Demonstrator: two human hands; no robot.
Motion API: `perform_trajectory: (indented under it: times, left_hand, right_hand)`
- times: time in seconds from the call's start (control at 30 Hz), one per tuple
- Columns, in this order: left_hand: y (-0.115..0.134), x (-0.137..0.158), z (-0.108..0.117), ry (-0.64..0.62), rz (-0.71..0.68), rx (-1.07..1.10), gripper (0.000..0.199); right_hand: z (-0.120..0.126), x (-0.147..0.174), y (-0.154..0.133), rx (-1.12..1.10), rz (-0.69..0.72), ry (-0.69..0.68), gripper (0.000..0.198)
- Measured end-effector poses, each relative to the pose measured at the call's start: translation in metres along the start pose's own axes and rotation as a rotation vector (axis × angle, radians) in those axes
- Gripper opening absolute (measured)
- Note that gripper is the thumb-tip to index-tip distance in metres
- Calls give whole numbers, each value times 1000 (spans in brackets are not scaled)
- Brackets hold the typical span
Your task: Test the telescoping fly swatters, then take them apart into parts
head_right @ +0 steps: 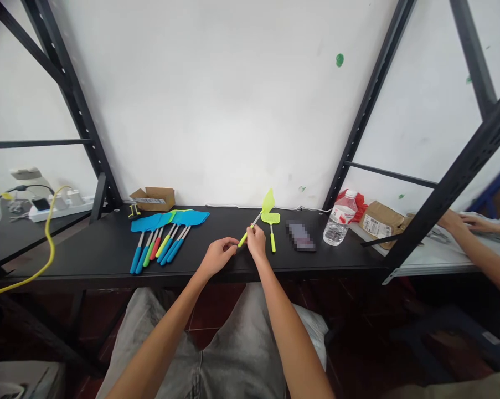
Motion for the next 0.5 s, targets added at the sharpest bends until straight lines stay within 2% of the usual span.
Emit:
perform_trajectory:
  times: [0.07, 0.17, 0.27, 0.5]
  left_hand:
    - [0, 0, 0, -8, 2, 0, 26]
    - [0, 1, -1, -13, 13, 7, 27]
    - [0, 2, -1, -17, 17, 15, 27]
    - [2, 3, -1, -14, 1, 20, 27]
  right_hand:
    - [10, -4, -1, 292, 28, 8, 26]
    - [18, -7, -5, 546, 20, 2, 26]
    - [19, -7, -8, 682, -40, -11, 28]
    - [20, -3, -11, 832, -97, -5, 28]
Point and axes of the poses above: each hand's wrist, its own x-axis away from the middle knuckle, its own z-axis out of the back of the hand, y = z × x, the point moved 3 cm from there along -x, towards the middle knuckle, and after that the axes turned 3 degrees about z, right-handed, at the moved point
